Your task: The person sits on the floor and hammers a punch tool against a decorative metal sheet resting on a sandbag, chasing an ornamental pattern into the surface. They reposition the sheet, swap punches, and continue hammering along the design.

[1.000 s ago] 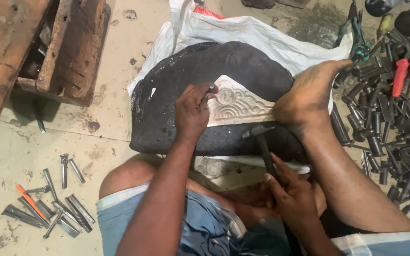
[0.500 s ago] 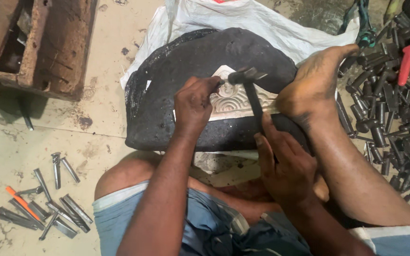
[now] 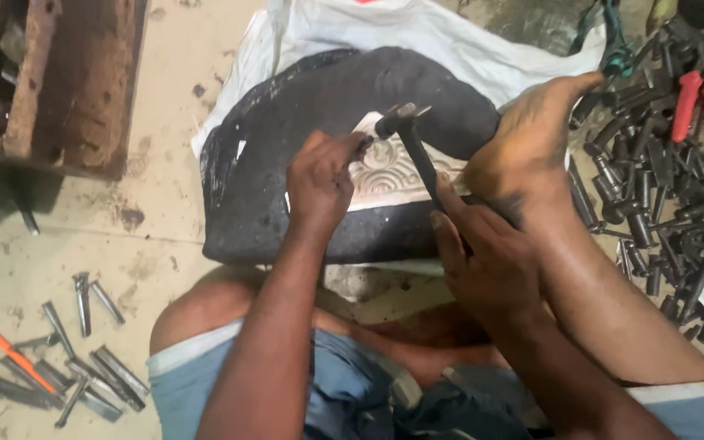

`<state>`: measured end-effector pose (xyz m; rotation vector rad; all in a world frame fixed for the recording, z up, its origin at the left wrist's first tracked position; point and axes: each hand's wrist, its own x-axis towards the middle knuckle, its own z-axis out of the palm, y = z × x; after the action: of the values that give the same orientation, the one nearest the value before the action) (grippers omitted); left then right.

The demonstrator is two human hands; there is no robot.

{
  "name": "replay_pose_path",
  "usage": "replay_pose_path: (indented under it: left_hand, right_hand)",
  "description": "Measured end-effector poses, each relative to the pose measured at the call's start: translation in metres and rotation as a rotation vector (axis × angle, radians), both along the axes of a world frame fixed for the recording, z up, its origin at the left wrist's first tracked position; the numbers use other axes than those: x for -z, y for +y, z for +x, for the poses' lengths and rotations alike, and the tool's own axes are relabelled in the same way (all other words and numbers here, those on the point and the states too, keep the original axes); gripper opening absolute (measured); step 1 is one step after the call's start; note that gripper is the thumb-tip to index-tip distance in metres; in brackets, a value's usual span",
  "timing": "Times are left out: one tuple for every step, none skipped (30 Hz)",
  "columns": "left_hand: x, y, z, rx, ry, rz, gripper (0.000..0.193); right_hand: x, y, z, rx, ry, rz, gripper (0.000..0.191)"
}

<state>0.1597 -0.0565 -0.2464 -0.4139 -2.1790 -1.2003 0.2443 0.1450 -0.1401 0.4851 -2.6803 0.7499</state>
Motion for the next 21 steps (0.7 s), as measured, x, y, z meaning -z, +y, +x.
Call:
replay_pose_path:
  left_hand:
    - [0.001,0.000,-0.001,0.014,0.003,0.008,0.036]
    - [0.001,-0.001,-0.001,0.020,-0.006,0.015,0.039]
    - [0.002,-0.001,-0.002,0.019,-0.023,0.020,0.042]
    - [0.003,-0.001,-0.002,0.008,-0.038,0.013,0.037]
    - [0.004,-0.001,-0.001,0.011,-0.047,0.009,0.032]
    - [0.004,-0.001,-0.002,0.020,-0.037,0.008,0.026]
    - [0.005,-0.001,-0.001,0.010,-0.056,0.003,0.030]
    - [0.006,0.000,-0.001,-0.005,-0.076,-0.001,0.034]
    - [0.006,0.000,0.000,-0.028,-0.108,-0.007,0.038]
    - [0.006,0.000,0.000,-0.027,-0.098,0.013,0.036]
    - [0.006,0.000,0.000,-0.026,-0.095,0.031,0.033]
    - [0.006,0.000,0.000,-0.018,-0.085,0.049,0.031]
    - [0.005,0.000,0.000,0.001,-0.075,0.053,0.031]
    - [0.005,-0.001,0.000,0.023,-0.052,0.058,0.030]
    - [0.004,-0.001,-0.001,0.045,-0.028,0.065,0.030]
    - [0.003,-0.001,-0.001,0.040,-0.028,0.056,0.031]
    - [0.002,-0.001,-0.001,0.026,-0.044,0.045,0.033]
    - [0.002,-0.001,-0.001,0.008,-0.067,0.033,0.034]
    - [0.001,-0.001,0.000,0.001,-0.089,0.030,0.032]
    - [0.001,-0.001,0.000,0.004,-0.097,0.031,0.030]
    - [0.001,0.000,0.000,0.011,-0.091,0.033,0.028]
  right_hand:
    - [-0.001,0.001,-0.001,0.000,0.022,-0.042,0.037]
    - [-0.002,0.001,-0.001,0.018,0.026,-0.042,0.037]
    - [-0.004,0.001,-0.001,0.028,0.023,-0.044,0.037]
    - [-0.006,0.001,-0.001,0.043,0.019,-0.047,0.037]
    - [-0.008,0.001,-0.001,0.047,-0.074,-0.021,0.039]
    - [-0.010,0.002,-0.002,0.058,-0.149,0.007,0.042]
    - [-0.011,0.002,-0.003,0.066,-0.216,0.032,0.046]
    - [-0.012,0.002,-0.003,0.074,-0.127,0.015,0.043]
    - [-0.012,0.002,-0.004,0.073,-0.050,-0.003,0.041]
    - [-0.013,0.002,-0.004,0.066,0.010,-0.021,0.038]
    - [-0.013,0.003,-0.004,0.035,-0.077,-0.008,0.040]
    - [-0.013,0.002,-0.004,0.010,-0.157,0.003,0.043]
    - [-0.013,0.002,-0.005,-0.009,-0.220,0.015,0.045]
    - [-0.013,0.002,-0.004,0.006,-0.157,0.012,0.043]
    - [-0.014,0.002,-0.004,0.021,-0.093,0.011,0.040]
    - [-0.014,0.002,-0.004,0.028,-0.039,0.010,0.038]
    - [-0.015,0.002,-0.004,0.010,-0.034,0.004,0.038]
    - [-0.016,0.002,-0.005,-0.012,-0.037,-0.005,0.037]
    - [-0.017,0.002,-0.005,-0.027,-0.038,-0.015,0.037]
    - [-0.018,0.002,-0.005,-0.016,-0.097,-0.015,0.038]
    - [-0.019,0.003,-0.007,-0.001,-0.140,-0.014,0.039]
